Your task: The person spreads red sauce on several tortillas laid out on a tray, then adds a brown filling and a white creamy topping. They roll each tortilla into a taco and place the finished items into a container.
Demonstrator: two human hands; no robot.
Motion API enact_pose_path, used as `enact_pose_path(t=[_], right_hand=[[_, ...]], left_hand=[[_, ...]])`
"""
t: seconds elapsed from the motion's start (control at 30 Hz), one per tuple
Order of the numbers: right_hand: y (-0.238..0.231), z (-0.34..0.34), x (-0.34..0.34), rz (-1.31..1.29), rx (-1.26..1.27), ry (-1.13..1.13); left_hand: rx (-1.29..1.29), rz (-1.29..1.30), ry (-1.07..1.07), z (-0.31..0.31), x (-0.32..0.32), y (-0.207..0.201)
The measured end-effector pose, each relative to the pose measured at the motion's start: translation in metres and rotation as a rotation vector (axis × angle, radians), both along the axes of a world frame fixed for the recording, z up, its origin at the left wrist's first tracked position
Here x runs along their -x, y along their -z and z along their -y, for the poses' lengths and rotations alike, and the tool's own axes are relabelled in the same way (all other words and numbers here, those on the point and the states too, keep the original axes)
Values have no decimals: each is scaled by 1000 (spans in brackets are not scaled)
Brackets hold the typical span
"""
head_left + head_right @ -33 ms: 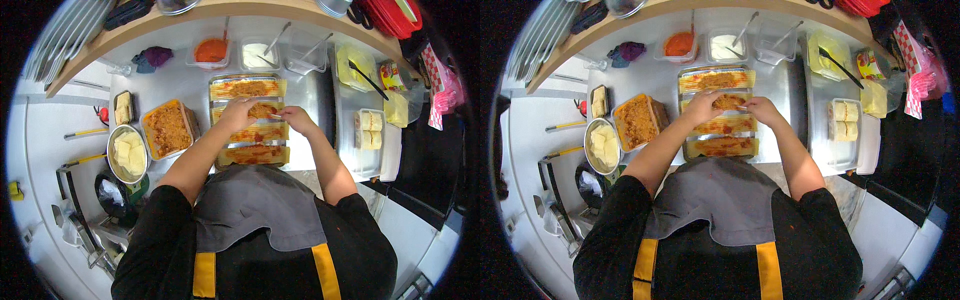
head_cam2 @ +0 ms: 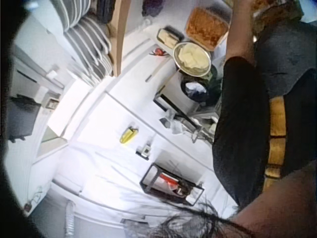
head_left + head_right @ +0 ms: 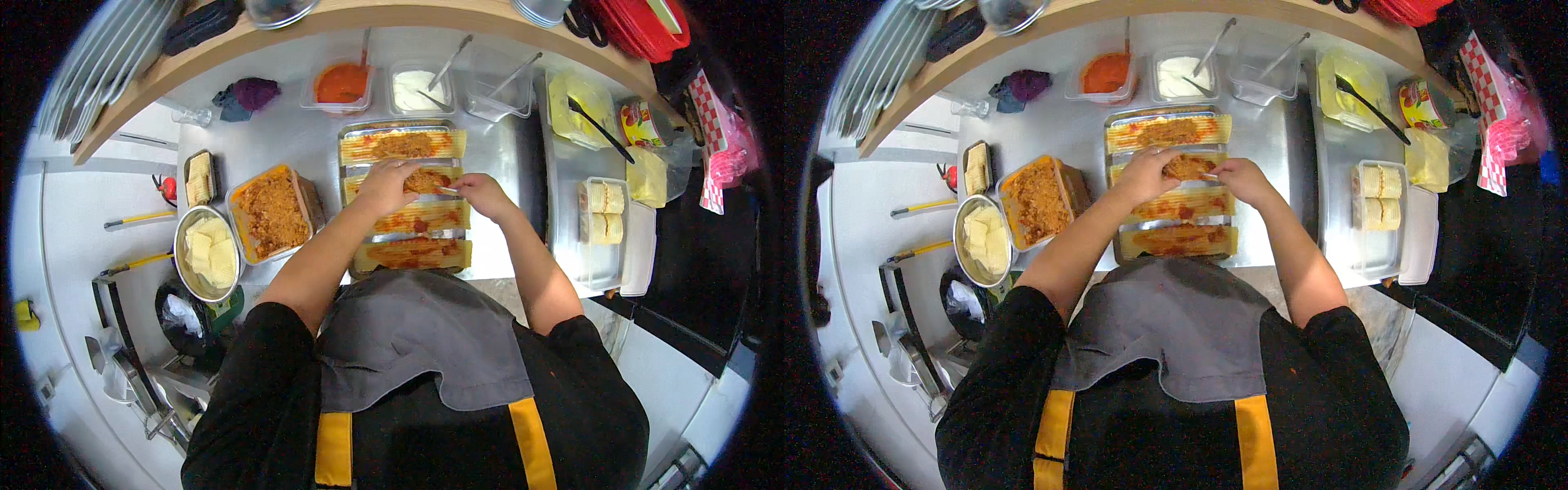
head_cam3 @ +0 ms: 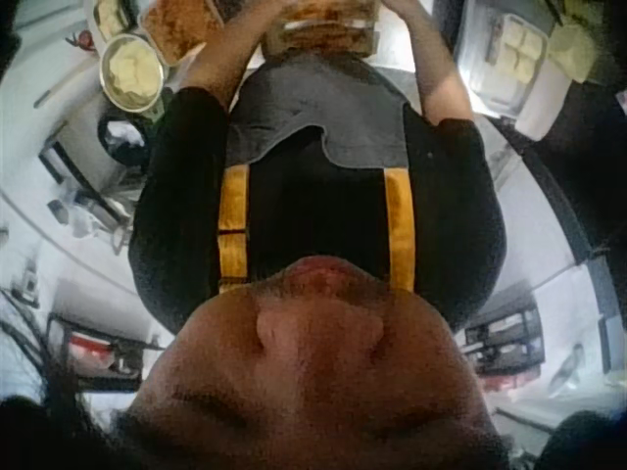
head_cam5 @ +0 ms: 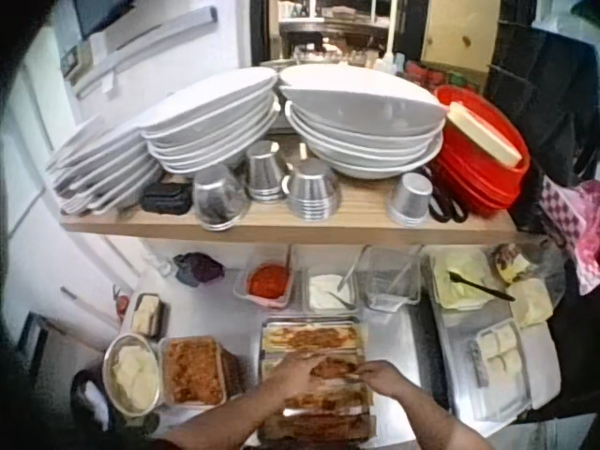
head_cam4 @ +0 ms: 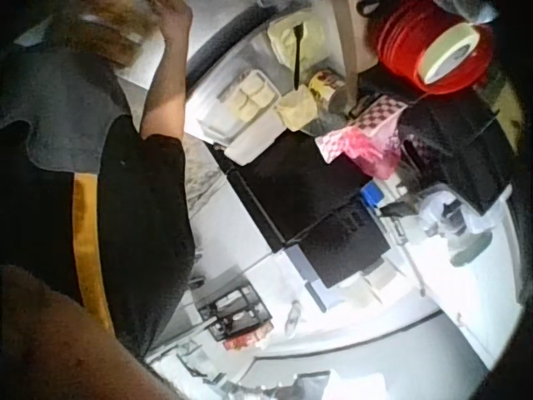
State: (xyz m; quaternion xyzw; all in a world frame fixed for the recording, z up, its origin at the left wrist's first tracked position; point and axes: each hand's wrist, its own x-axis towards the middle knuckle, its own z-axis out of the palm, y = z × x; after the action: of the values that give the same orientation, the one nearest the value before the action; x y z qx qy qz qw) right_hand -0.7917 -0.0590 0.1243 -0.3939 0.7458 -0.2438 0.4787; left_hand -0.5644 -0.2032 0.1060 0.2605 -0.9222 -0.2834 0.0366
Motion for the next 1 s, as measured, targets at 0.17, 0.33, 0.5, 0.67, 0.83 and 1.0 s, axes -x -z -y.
enact_pose_path(t=[0.17, 0.33, 0.5, 0.67, 0.83, 1.0], right_hand=[[16, 6, 5, 64, -66, 35], [34, 8, 4, 7, -30, -5], [35, 4, -5, -33, -72, 33], [9, -2, -10, -208, -42, -7], [-16, -6, -1, -403, -73, -98], [-17, -7, -3, -487, -44, -100]], left_hand=[[40, -16, 38, 8, 17, 15], [51, 132, 25, 18, 27, 27], [149, 167, -53, 12, 32, 35], [115, 272, -92, 6, 39, 39], [133, 247, -67, 3, 37, 45], [83, 101, -176, 2, 26, 44]])
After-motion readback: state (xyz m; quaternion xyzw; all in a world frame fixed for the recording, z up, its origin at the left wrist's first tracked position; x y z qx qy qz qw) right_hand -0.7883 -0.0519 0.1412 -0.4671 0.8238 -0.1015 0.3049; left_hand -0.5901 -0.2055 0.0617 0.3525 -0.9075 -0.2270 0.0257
